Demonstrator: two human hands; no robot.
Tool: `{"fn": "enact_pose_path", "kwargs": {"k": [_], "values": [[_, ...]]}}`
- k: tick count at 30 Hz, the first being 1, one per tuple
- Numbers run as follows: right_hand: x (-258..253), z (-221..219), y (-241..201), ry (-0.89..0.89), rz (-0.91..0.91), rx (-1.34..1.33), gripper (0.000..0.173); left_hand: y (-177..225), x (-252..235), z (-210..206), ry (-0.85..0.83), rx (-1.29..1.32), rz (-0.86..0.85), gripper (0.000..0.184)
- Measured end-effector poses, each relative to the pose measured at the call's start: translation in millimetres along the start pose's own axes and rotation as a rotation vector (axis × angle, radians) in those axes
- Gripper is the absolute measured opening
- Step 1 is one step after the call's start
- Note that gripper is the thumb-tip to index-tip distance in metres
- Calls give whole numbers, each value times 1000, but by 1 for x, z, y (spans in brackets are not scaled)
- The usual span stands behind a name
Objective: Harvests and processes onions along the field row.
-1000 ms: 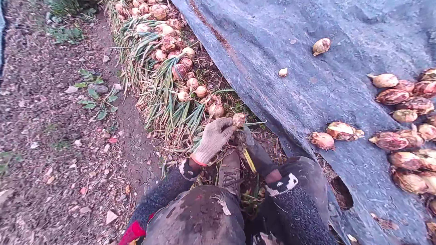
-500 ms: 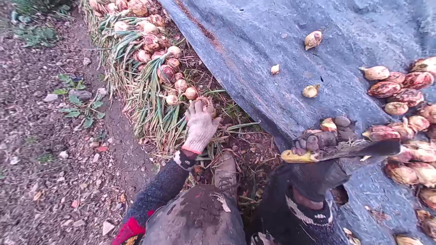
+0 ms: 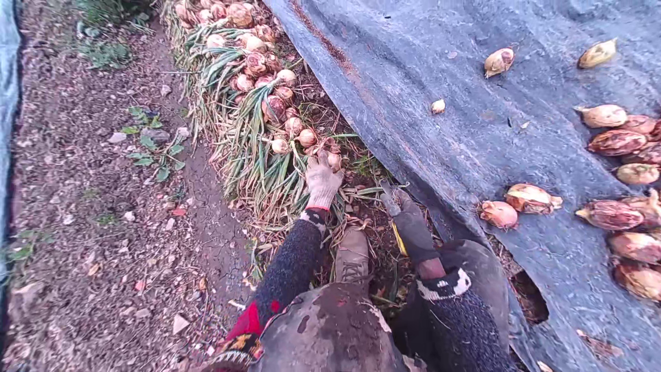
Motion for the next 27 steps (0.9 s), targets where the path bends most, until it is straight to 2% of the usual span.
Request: {"fn": "enact_pose_path", "kwargs": {"k": [2,4,6,8,10,12,15,17,19,22,24,26,27], "values": [[1,-1,3,-13,-10,43,59,-2,0,11,-67,253,-45,99],[3,-2,-2,-8,14,65,62,2,15,31,-172,632,-135,102],[9,-3,-15,-17,109,2,66,17,43,51,-344,987,-190,99],[16,-8,-27,-38,229,-125,64,34,77,60,-571,1234,-169,101],[28,-10,-41,-83,326,-227,67,49,111,60,-840,1311,-99,95],[42,-6,-49,-45,387,-297,60,58,143,57,-1075,1274,-12,81],[45,-4,-45,0,408,-334,45,50,164,55,-1201,1300,159,54],[46,-6,-46,-43,391,-301,37,47,165,54,-1204,1324,168,47],[47,-9,-48,-66,375,-258,33,47,163,55,-1126,1229,67,61],[37,-16,-33,-29,272,-229,38,52,158,68,-750,840,-271,81],[37,-19,-29,-2,221,-286,37,52,158,69,-489,607,-378,91],[59,-17,-52,-96,315,-522,33,33,142,56,-342,621,-248,89],[72,-17,-67,-160,387,-588,34,14,128,45,-308,750,-92,84]]}}
Point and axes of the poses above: each hand's wrist, its own x-axis away from the middle knuckle, its own z-axis out of the back of the hand, y = z × x, the point moved 9 cm from there along -x, towards the middle knuckle, and after that the axes turned 15 degrees about x, right-handed, at the moved point
